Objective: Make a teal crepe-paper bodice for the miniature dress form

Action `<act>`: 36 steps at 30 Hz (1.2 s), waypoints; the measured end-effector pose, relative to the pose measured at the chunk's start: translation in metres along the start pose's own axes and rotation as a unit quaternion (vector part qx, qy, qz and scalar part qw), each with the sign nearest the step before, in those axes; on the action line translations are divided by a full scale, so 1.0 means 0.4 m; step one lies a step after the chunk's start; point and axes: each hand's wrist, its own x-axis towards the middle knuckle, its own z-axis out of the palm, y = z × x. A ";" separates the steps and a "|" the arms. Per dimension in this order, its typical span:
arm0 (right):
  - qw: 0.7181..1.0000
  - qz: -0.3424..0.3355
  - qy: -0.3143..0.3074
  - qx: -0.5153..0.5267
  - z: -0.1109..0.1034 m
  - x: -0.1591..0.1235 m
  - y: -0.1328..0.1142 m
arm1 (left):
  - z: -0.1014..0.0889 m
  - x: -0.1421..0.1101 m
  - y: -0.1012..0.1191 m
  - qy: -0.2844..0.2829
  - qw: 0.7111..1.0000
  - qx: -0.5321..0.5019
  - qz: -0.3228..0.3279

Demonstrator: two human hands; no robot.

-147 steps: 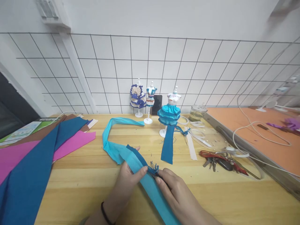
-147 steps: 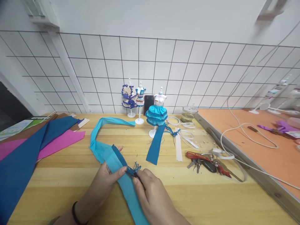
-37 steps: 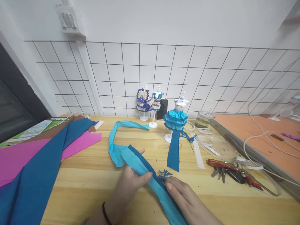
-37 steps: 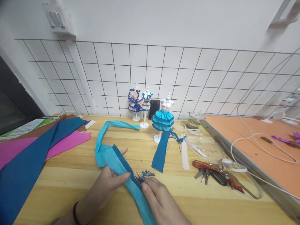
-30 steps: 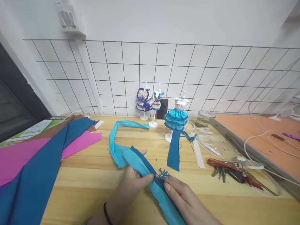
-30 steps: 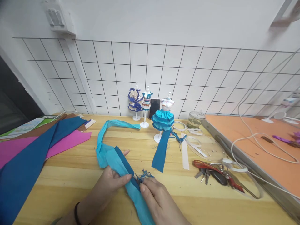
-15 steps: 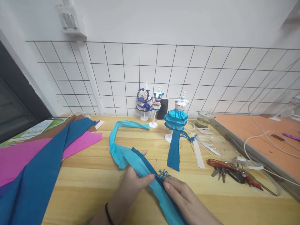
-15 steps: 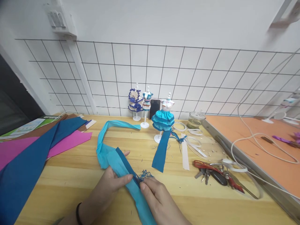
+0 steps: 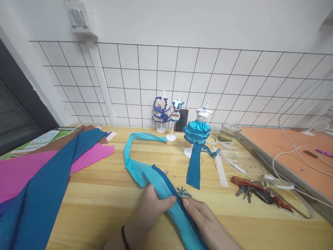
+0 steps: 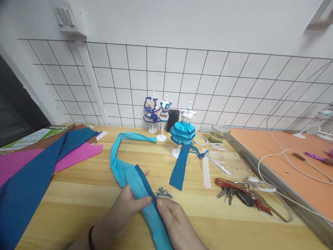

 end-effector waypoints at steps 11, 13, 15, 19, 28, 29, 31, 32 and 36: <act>0.999 -0.014 -0.033 0.023 0.005 0.005 -0.015 | 0.007 0.002 0.005 0.003 0.999 -0.027 -0.024; 0.999 -0.016 -0.030 0.021 0.007 0.005 -0.011 | 0.008 0.002 0.004 0.007 0.999 -0.028 -0.025; 0.999 -0.016 -0.025 0.017 0.008 0.006 -0.006 | 0.008 0.003 0.002 0.013 0.999 -0.028 -0.027; 1.000 -0.013 -0.012 0.004 0.008 0.010 0.004 | 0.008 0.006 -0.005 0.019 0.999 -0.023 -0.016; 1.000 -0.018 -0.006 -0.009 0.012 0.011 0.014 | 0.006 0.010 -0.012 0.009 1.000 -0.015 -0.003; 1.000 -0.018 -0.004 -0.011 0.012 0.011 0.015 | 0.006 0.011 -0.014 0.010 1.000 -0.017 0.000; 1.000 -0.019 -0.004 -0.013 0.012 0.013 0.015 | 0.003 0.012 -0.018 0.013 1.000 -0.021 0.002; 1.000 -0.020 -0.004 -0.014 0.013 0.013 0.014 | 0.002 0.012 -0.020 0.013 1.000 -0.021 0.001; 1.000 -0.021 0.001 -0.015 0.013 0.013 0.008 | 0.000 0.013 -0.024 0.010 1.000 -0.017 -0.001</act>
